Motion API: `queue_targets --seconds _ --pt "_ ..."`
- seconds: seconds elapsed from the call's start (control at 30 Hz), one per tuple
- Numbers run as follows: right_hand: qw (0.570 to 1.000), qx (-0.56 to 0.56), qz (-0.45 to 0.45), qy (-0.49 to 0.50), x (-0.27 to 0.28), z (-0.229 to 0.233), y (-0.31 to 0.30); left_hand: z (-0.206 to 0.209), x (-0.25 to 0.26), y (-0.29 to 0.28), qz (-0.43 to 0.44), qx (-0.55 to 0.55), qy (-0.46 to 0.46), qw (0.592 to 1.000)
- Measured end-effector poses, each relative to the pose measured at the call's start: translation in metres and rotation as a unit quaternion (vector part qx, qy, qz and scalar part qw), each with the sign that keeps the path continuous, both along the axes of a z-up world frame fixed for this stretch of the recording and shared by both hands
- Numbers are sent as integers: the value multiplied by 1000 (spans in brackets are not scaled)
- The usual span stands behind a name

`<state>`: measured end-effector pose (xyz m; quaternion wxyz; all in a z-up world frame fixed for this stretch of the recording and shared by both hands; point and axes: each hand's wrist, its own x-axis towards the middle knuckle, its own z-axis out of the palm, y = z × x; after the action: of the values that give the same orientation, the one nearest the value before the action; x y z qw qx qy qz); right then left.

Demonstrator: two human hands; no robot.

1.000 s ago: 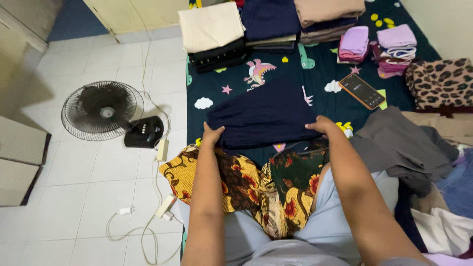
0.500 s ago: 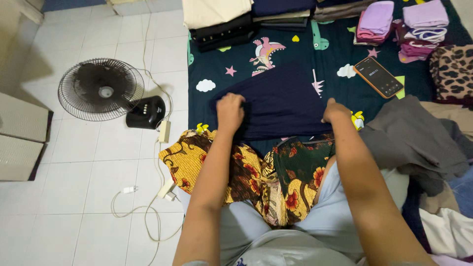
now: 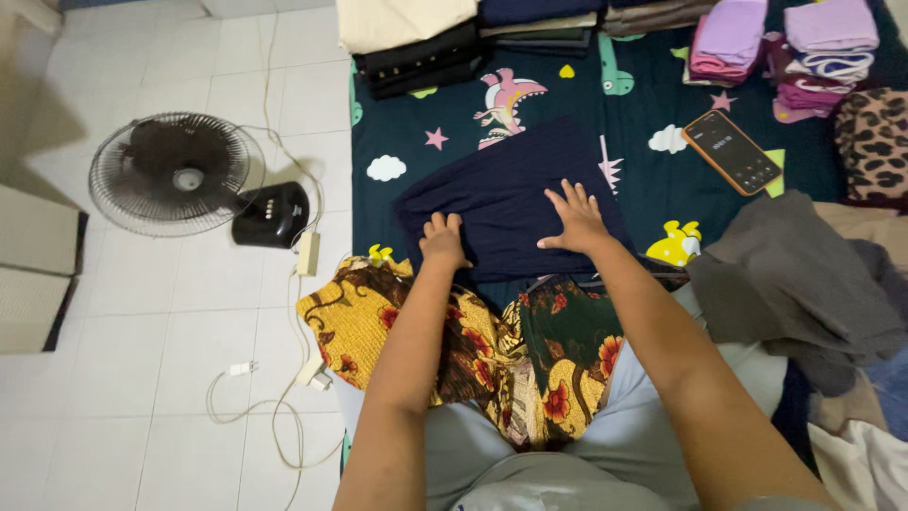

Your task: The person folds several items of clothing, including a maroon shirt, a leopard-print garment, a dark blue shirt, grey pants, and pink underwear, by hand on the bed by smoothing the fabric and folding the sides inward.

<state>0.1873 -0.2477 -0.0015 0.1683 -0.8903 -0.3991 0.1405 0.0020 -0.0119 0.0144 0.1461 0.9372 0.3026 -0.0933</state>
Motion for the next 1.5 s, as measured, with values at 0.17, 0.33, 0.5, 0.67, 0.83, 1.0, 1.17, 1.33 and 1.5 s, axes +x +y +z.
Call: queue_targets --seconds 0.17,0.33,0.5,0.67,0.83,1.0,1.17,1.33,1.5 --pt "1000 -1 23 -10 10 5 -9 -8 -7 -1 -31 14 -58 998" --pt "986 -119 92 78 -30 37 -12 8 -14 -12 -139 -116 -108 978" --pt "927 -343 151 -23 -66 67 -25 14 -18 -47 -172 -16 78 982" --pt "937 -319 86 -110 -55 44 -45 -11 -12 -47 -160 47 53 985" --pt "958 -251 42 -136 -68 16 -39 -23 -11 -33 -146 -6 14 989" --pt "952 -205 -16 -225 -40 -14 -46 -26 -16 -25 -146 -31 -32 988" --pt "969 -213 -91 -84 22 -1 -78 -28 -14 -22 -129 -52 -36 990" --pt "998 -54 -13 43 80 1 -120 -40 -22 -17 -145 80 -32 986" --pt "963 125 -67 229 120 -1 -113 -5 -23 13 -114 -65 24 991"
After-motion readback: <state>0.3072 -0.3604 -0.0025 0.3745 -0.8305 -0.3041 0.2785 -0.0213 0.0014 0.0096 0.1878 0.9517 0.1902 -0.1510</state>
